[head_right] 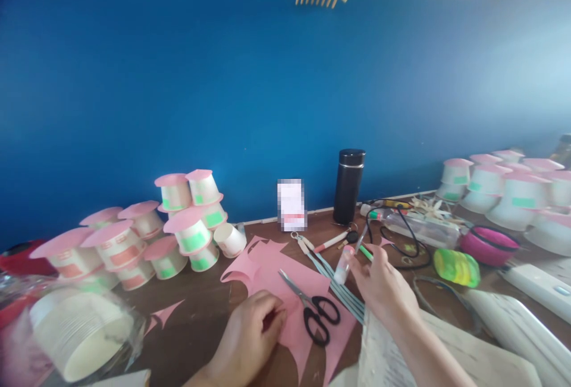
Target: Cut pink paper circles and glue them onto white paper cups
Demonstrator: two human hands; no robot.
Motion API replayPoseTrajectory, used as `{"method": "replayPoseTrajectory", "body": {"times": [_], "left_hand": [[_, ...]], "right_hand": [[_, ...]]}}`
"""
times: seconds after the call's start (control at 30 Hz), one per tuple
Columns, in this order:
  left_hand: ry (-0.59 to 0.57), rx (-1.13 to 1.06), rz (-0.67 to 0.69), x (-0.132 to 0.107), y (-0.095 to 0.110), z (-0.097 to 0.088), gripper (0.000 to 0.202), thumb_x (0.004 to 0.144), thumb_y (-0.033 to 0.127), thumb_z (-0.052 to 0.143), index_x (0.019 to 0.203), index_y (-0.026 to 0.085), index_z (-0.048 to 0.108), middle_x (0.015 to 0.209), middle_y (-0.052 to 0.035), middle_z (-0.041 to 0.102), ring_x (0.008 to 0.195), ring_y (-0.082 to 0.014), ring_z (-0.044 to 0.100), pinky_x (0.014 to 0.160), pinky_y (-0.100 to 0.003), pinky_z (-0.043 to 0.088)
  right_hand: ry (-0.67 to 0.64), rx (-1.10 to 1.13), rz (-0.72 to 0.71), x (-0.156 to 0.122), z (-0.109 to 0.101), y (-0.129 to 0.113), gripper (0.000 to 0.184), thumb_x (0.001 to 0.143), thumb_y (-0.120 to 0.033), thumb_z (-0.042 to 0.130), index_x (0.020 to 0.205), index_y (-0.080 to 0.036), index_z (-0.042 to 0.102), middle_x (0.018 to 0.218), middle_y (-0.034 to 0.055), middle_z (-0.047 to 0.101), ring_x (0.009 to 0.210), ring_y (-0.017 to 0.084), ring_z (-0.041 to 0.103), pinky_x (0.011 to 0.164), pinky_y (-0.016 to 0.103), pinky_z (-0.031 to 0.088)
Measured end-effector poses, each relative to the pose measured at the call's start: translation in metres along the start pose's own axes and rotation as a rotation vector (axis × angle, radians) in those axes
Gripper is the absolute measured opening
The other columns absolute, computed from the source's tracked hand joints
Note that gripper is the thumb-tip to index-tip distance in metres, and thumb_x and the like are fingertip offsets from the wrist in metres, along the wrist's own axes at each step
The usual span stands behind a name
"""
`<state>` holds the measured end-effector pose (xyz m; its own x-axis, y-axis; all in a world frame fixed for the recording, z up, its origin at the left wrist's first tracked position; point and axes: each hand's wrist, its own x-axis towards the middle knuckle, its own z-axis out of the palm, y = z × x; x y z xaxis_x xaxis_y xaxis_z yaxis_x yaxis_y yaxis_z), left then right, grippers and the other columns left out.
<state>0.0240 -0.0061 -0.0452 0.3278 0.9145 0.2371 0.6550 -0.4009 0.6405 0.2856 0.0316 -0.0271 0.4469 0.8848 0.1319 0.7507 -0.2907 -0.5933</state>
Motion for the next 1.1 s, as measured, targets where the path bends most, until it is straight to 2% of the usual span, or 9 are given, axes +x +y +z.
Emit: {"method": "replayPoseTrajectory", "body": {"times": [0.13, 0.23, 0.37, 0.47, 0.53, 0.63, 0.7, 0.8, 1.1], "left_hand": [[0.009, -0.001, 0.005, 0.001, -0.001, 0.0, 0.015, 0.083, 0.014, 0.051, 0.073, 0.021, 0.058, 0.076, -0.0004, 0.061, 0.071, -0.0148, 0.056, 0.063, -0.024, 0.036], [0.015, -0.002, 0.011, 0.001, -0.001, 0.0, 0.015, 0.083, 0.014, 0.051, 0.072, 0.021, 0.058, 0.075, 0.0001, 0.06, 0.071, -0.0143, 0.055, 0.063, -0.023, 0.035], [0.009, -0.015, 0.015, 0.001, 0.0, -0.002, 0.015, 0.084, 0.016, 0.052, 0.071, 0.02, 0.058, 0.074, 0.0001, 0.06, 0.069, -0.0139, 0.054, 0.062, -0.023, 0.034], [0.003, -0.028, -0.007, 0.003, -0.002, -0.002, 0.017, 0.085, 0.02, 0.052, 0.069, 0.02, 0.058, 0.073, 0.0002, 0.06, 0.068, -0.0135, 0.054, 0.063, -0.023, 0.034], [-0.005, -0.032, -0.036, 0.005, -0.004, -0.002, 0.019, 0.084, 0.02, 0.053, 0.065, 0.019, 0.057, 0.071, 0.0007, 0.06, 0.067, -0.0131, 0.053, 0.061, -0.023, 0.033], [-0.033, -0.061, -0.066, 0.008, -0.008, -0.004, 0.02, 0.082, 0.019, 0.054, 0.061, 0.019, 0.056, 0.066, 0.002, 0.056, 0.064, -0.0123, 0.051, 0.058, -0.023, 0.031], [-0.054, -0.075, -0.078, 0.01, -0.01, -0.005, 0.021, 0.081, 0.021, 0.055, 0.06, 0.019, 0.055, 0.064, 0.0026, 0.053, 0.062, -0.012, 0.049, 0.057, -0.023, 0.03], [-0.069, -0.058, -0.071, 0.012, -0.01, -0.007, 0.022, 0.082, 0.022, 0.055, 0.06, 0.018, 0.054, 0.065, 0.0029, 0.052, 0.062, -0.0118, 0.048, 0.057, -0.023, 0.03], [-0.042, 0.05, -0.056, 0.012, -0.015, -0.005, 0.025, 0.084, 0.022, 0.052, 0.059, 0.018, 0.053, 0.067, 0.0025, 0.051, 0.064, -0.0117, 0.049, 0.059, -0.024, 0.028]], "right_hand": [[-0.044, -0.024, 0.047, 0.0, 0.013, -0.007, 0.075, 0.072, -0.072, 0.049, 0.124, -0.019, 0.05, 0.098, 0.0182, 0.072, 0.093, 0.045, 0.065, 0.075, 0.051, 0.044], [-0.055, 0.039, 0.059, 0.003, 0.017, -0.01, 0.073, 0.07, -0.068, 0.054, 0.122, -0.017, 0.052, 0.099, 0.0184, 0.071, 0.095, 0.043, 0.064, 0.074, 0.048, 0.044], [-0.076, 0.23, 0.073, 0.009, 0.011, -0.007, 0.056, 0.069, -0.056, 0.063, 0.107, -0.015, 0.06, 0.074, 0.0099, 0.067, 0.075, 0.033, 0.066, 0.059, 0.036, 0.044], [-0.116, 0.442, 0.042, 0.004, 0.002, -0.008, 0.048, 0.077, -0.057, 0.053, 0.103, -0.017, 0.06, 0.056, -0.0007, 0.054, 0.05, 0.02, 0.055, 0.042, 0.027, 0.034], [-0.145, 0.574, -0.01, -0.006, -0.004, -0.014, 0.043, 0.081, -0.056, 0.051, 0.099, -0.018, 0.06, 0.057, -0.0025, 0.051, 0.047, 0.015, 0.048, 0.04, 0.025, 0.033], [-0.265, 0.702, -0.092, -0.025, -0.01, -0.029, 0.039, 0.08, -0.056, 0.056, 0.087, -0.019, 0.063, 0.062, -0.0004, 0.057, 0.045, 0.011, 0.043, 0.04, 0.024, 0.034], [-0.472, 0.807, -0.158, -0.038, -0.01, -0.039, 0.034, 0.077, -0.05, 0.065, 0.087, -0.017, 0.064, 0.068, 0.0015, 0.062, 0.049, 0.011, 0.047, 0.044, 0.023, 0.037], [-0.571, 0.783, -0.202, -0.054, -0.005, -0.049, 0.03, 0.075, -0.046, 0.068, 0.078, -0.016, 0.064, 0.065, 0.0003, 0.062, 0.054, 0.012, 0.05, 0.049, 0.023, 0.041], [-0.564, 0.511, -0.333, -0.072, 0.015, -0.048, 0.019, 0.082, -0.038, 0.061, 0.077, -0.02, 0.064, 0.072, 0.0007, 0.069, 0.069, 0.019, 0.063, 0.06, 0.024, 0.049]]}}
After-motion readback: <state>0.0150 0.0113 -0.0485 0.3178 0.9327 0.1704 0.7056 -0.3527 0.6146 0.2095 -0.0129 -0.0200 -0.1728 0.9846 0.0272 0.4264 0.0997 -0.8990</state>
